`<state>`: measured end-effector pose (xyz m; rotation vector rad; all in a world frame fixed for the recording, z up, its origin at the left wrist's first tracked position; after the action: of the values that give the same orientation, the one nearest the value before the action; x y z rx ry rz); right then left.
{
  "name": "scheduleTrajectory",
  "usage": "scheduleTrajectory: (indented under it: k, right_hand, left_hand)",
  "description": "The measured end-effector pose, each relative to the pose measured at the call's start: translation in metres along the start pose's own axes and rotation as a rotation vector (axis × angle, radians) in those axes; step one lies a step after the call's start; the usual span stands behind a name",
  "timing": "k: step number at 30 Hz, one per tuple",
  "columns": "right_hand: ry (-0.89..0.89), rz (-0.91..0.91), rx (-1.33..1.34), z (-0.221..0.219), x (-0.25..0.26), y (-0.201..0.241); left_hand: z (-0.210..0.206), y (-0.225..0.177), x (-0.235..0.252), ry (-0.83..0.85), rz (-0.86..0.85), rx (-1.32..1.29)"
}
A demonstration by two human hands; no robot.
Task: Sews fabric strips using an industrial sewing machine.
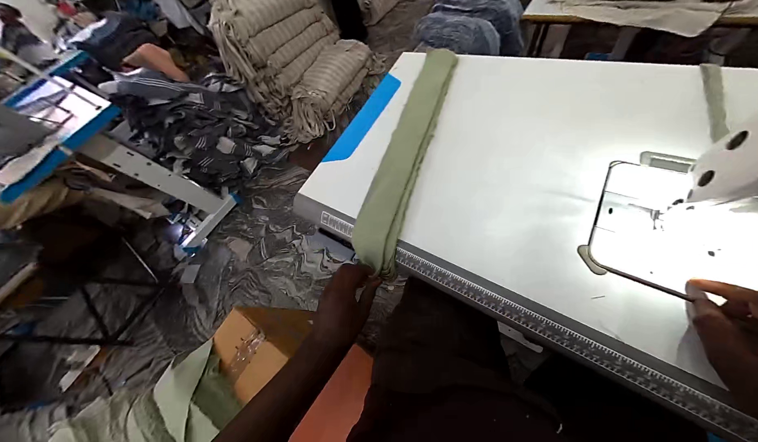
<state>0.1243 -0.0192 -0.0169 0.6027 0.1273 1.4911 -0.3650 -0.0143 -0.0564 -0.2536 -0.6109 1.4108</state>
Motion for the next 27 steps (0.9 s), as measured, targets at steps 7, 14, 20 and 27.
scheduleTrajectory:
  k: [7, 14, 20, 27]
  right_hand:
    - [-0.059, 0.04, -0.072, 0.001, -0.004, -0.001]
    - [-0.092, 0.074, -0.115, 0.002, -0.004, -0.01]
    - [-0.215, 0.064, -0.078, 0.011, 0.003, -0.014]
    - [-0.123, 0.299, 0.259, 0.008, 0.031, 0.109]
  left_hand:
    - [0.014, 0.004, 0.004, 0.119, 0.061, -0.158]
    - [0.06, 0.008, 0.023, -0.046, 0.093, -0.148]
    - [0.124, -0.121, 0.061, -0.275, -0.312, -0.069]
    - [-0.056, -0.291, -0.014, 0.757, -0.616, -0.491]
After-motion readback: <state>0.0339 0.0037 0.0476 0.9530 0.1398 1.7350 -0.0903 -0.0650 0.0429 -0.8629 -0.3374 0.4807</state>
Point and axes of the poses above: each hand's wrist, its own x-axis towards the middle knuckle, its own z-axis out of the back of the hand, y = z × x, the point moved 9 cm from there along x, towards the middle knuckle, and after that the axes turned 7 degrees about -x, right-handed, at the moved point
